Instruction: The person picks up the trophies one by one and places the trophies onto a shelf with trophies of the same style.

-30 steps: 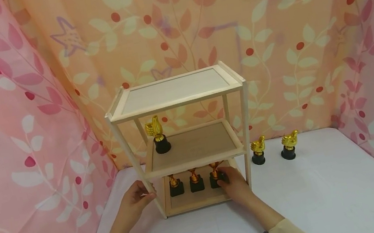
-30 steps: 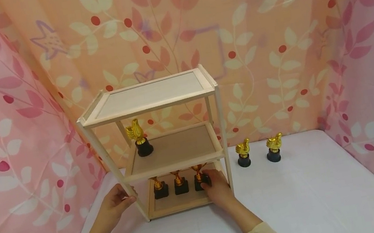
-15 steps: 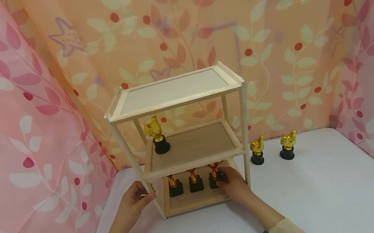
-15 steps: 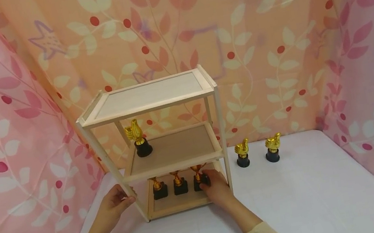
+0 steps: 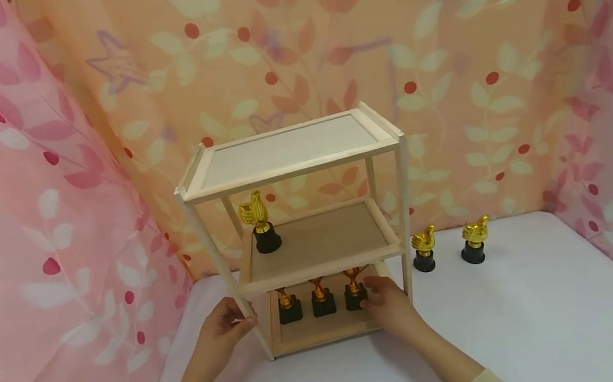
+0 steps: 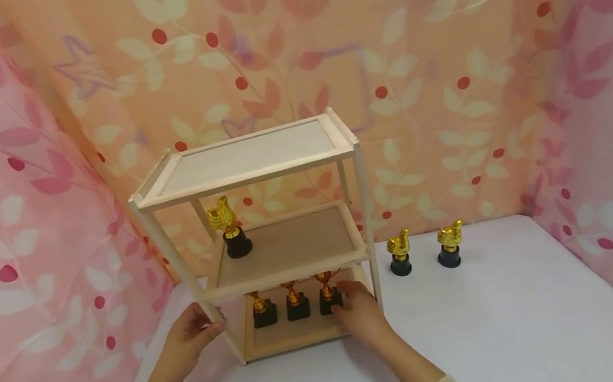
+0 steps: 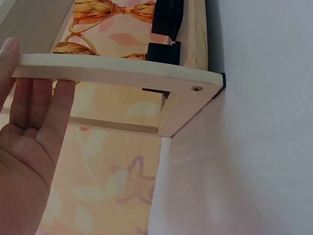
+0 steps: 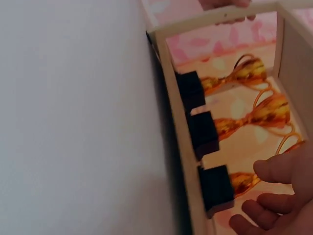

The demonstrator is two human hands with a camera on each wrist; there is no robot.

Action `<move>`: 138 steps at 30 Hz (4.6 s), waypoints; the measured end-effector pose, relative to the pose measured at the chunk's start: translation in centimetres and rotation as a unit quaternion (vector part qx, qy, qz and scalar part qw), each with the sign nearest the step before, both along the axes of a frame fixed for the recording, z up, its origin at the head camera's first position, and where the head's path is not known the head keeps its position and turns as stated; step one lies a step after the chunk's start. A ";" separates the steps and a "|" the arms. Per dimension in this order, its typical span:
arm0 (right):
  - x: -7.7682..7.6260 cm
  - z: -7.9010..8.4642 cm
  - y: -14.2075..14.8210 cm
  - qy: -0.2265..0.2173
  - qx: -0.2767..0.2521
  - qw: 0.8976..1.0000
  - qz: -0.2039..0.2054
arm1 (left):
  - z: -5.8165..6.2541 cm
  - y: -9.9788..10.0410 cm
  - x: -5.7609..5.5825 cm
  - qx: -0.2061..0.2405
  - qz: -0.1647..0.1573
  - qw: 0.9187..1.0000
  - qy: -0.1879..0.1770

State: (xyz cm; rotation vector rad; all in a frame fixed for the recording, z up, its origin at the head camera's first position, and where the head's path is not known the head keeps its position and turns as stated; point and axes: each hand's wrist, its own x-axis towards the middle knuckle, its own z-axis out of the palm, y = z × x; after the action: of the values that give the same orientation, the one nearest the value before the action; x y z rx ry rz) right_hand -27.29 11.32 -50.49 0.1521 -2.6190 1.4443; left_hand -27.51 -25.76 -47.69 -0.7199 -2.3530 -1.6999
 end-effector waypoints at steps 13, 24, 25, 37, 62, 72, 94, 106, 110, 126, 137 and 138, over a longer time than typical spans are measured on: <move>3.8 4.3 0.5 0.002 0.077 0.992 0.104 | 0.2 0.4 0.3 -0.008 0.010 1.000 -0.018; 7.5 10.4 3.4 -0.003 0.087 0.965 0.246 | 0.2 0.4 -0.1 -0.006 0.003 1.000 0.002; 7.7 10.9 3.7 -0.003 0.083 0.964 0.252 | 0.2 0.4 -0.1 -0.006 0.003 1.000 0.002; 8.7 14.3 8.1 0.136 0.081 0.960 0.232 | 0.1 0.2 0.3 -0.007 0.017 1.000 -0.007; 7.3 15.4 14.7 0.234 0.036 0.971 0.037 | 0.4 0.1 0.5 -0.008 0.019 1.000 -0.008; 5.0 13.9 18.0 0.217 0.011 0.974 -0.067 | 0.4 0.1 0.6 -0.011 0.012 1.000 -0.006; -0.7 6.1 23.9 0.119 -0.137 0.965 -0.191 | 0.2 0.1 0.5 -0.012 0.016 1.000 -0.006; -2.5 1.2 25.8 0.094 -0.138 0.965 -0.203 | 0.2 0.2 0.4 0.006 0.010 1.000 -0.011; -3.0 -0.3 26.2 0.065 -0.122 0.969 -0.203 | 0.0 0.1 0.3 0.008 0.006 1.000 -0.004; -4.0 -3.3 26.6 0.001 -0.077 0.989 -0.128 | -0.2 0.1 0.2 0.007 0.002 1.000 -0.003; -4.5 -3.9 26.4 -0.027 -0.034 0.995 -0.086 | -0.1 0.1 0.4 0.004 0.004 1.000 -0.008; -4.5 -3.9 26.3 -0.029 -0.032 0.995 -0.087 | -0.2 0.1 0.4 0.005 0.005 1.000 -0.009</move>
State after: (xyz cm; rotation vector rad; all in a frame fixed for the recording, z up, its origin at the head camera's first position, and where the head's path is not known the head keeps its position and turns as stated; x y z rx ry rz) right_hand -31.77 37.65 -54.42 -0.1244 -2.5531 1.4913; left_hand -27.14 -25.71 -47.88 -0.6922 -2.3544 -1.7204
